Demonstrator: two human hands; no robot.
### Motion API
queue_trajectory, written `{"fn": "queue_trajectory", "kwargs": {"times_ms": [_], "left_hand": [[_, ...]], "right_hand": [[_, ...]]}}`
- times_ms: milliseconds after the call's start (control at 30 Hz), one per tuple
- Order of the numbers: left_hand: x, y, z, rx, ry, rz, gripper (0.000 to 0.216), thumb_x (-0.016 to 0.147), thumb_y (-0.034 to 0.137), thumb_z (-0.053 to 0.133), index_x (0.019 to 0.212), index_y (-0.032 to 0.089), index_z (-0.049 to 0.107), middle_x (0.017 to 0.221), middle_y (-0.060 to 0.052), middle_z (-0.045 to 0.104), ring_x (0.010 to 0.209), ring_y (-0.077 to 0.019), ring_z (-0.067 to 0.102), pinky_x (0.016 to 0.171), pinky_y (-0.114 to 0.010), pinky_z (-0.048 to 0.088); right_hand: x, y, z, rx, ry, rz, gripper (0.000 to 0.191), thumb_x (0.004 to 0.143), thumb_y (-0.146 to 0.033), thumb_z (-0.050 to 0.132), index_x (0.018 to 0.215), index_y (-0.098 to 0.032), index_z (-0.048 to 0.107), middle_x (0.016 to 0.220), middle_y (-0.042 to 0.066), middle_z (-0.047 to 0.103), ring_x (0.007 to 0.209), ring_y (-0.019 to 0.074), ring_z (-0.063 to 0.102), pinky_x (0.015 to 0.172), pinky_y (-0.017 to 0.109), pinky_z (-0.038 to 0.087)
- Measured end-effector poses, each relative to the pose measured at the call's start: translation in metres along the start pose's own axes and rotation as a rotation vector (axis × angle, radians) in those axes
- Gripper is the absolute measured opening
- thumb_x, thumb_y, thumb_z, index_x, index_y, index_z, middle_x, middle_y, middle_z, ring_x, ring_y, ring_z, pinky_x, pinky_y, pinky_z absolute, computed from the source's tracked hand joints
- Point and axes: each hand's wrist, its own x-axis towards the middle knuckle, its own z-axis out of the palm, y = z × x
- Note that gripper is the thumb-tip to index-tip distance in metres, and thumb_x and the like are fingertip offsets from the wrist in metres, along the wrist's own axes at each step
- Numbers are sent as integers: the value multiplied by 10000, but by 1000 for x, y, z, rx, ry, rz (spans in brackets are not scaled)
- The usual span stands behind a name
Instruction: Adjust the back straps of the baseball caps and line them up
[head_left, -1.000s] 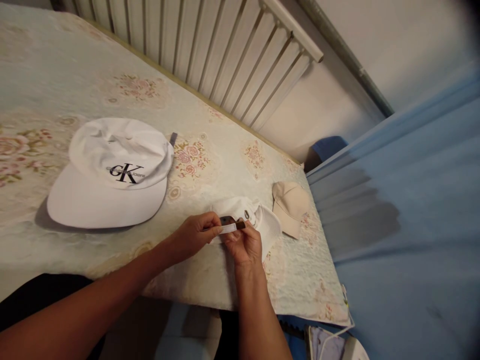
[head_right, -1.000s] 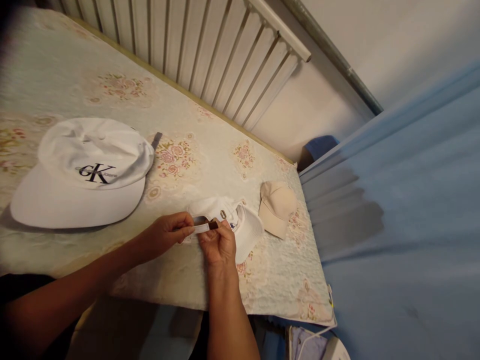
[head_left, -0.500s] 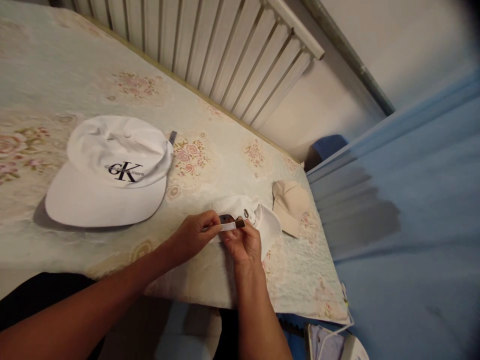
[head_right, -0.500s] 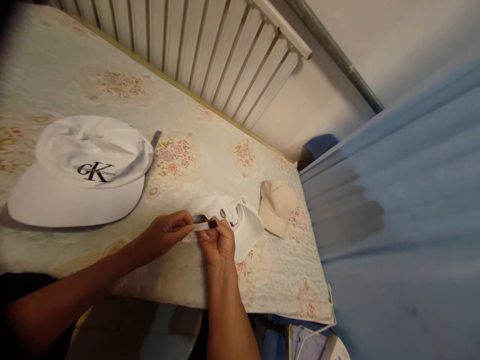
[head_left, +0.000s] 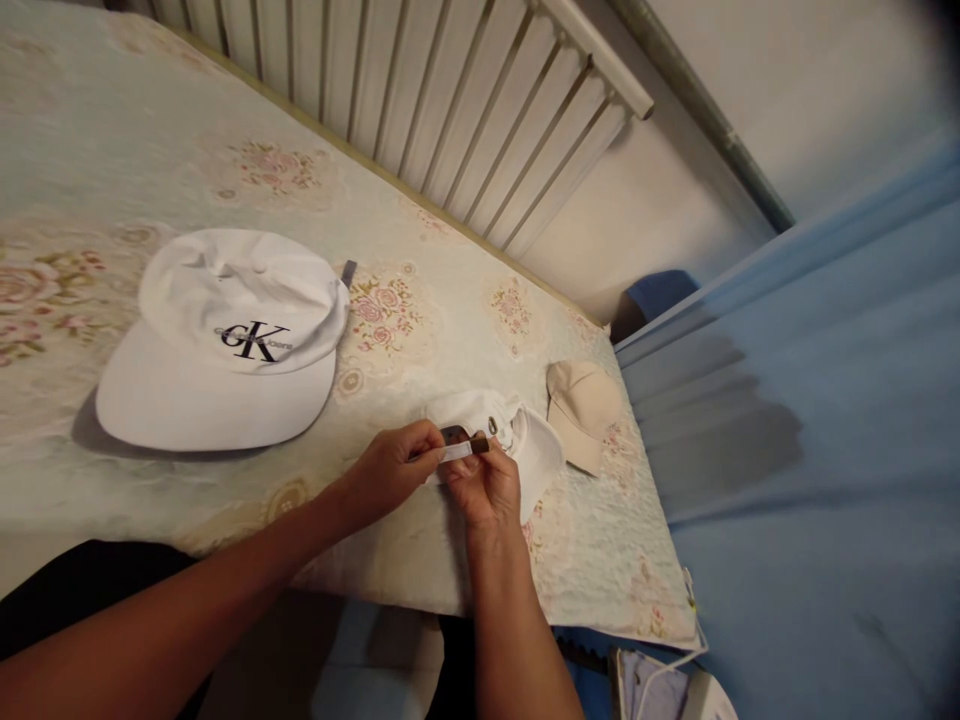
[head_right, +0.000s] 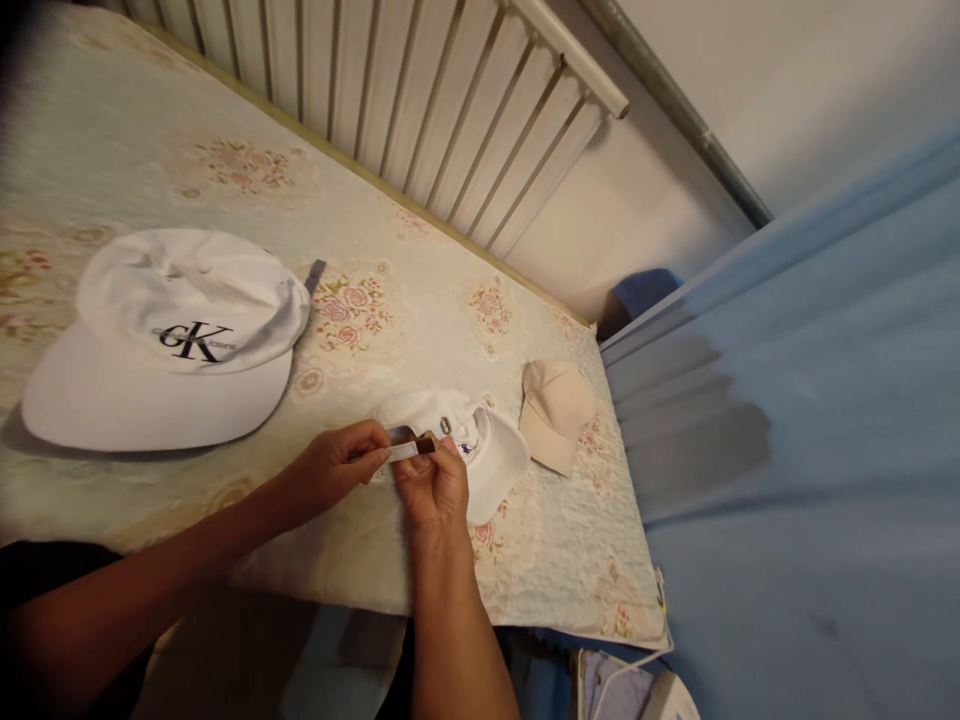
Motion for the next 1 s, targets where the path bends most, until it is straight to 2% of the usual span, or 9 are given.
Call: {"fn": "queue_trajectory", "kwargs": {"times_ms": [233, 433, 700, 1000], "left_hand": [[2, -5, 1, -45, -48, 7, 222, 820, 374, 535, 727, 177, 579, 553, 62, 430, 533, -96, 380, 516, -221, 289], [2, -2, 1, -1, 13, -2, 237, 813, 373, 543, 678, 178, 558, 539, 60, 416, 526, -96, 362, 502, -222, 268], [3, -8, 2, -17, 3, 9, 249, 825, 384, 535, 685, 180, 563, 536, 61, 414, 524, -97, 375, 501, -218, 278], [6, -5, -3, -45, -81, 5, 237, 821, 366, 544, 685, 174, 577, 547, 61, 438, 533, -94, 389, 527, -220, 295]], "right_hand": [[1, 3, -1, -3, -33, 12, 329, 577, -31, 647, 661, -198, 377, 539, -98, 362, 455, 38, 323, 402, 140, 284], [0, 4, -2, -27, -1, 6, 326, 565, -28, 645, 684, -200, 394, 570, -93, 397, 460, 42, 342, 410, 155, 284], [0, 4, -1, -30, 32, 45, 299, 605, -33, 658, 718, -197, 434, 624, -67, 471, 481, 52, 379, 412, 162, 304], [0, 4, -2, 35, 13, 84, 280, 622, -23, 658, 697, -188, 445, 588, -65, 448, 469, 57, 360, 401, 163, 292]]}}
